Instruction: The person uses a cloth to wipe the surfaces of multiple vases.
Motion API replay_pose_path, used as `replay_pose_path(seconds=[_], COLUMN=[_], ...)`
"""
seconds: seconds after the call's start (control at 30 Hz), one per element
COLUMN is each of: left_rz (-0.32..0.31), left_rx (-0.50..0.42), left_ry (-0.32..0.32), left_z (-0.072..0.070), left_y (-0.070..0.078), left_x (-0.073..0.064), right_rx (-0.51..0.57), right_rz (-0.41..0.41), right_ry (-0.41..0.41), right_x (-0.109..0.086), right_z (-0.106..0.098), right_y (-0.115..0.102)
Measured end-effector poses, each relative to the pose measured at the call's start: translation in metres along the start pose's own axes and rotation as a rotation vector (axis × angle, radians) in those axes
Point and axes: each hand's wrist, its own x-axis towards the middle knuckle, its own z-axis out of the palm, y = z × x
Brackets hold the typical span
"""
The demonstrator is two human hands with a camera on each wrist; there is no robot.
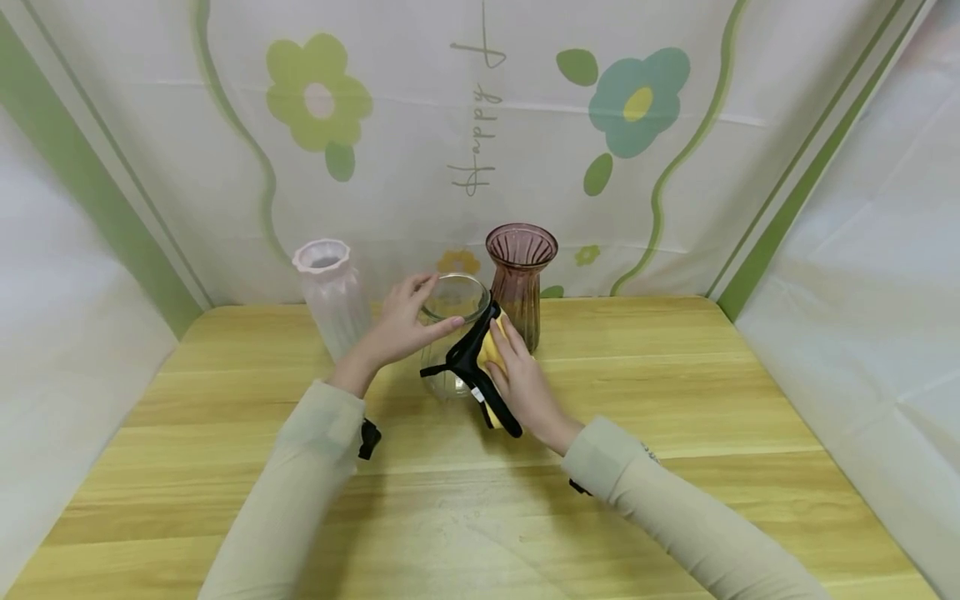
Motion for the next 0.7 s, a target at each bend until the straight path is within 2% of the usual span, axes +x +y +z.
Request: replay_pose_path(seconds=[0.13, 0.3, 0.7], left_rz=[-0.005, 0.002, 0.000], left_rx=[-0.003, -0.021, -0.023], left_ry=[-0.021, -0.034, -0.009], left_z=[-0.001, 0.002, 0.006], left_y=[0.000, 0.000, -0.001], left_x=[0.000, 0.001, 0.004], right_rx=[0.020, 0.009, -0.076], right_rz=[-0.011, -0.016, 0.076], right_ry=[0.018, -0.002, -0.152], right_x=[0.002, -0.001, -0.020], right_z=[-0.002, -0.001, 0.007], right_y=[-0.002, 0.001, 0.015])
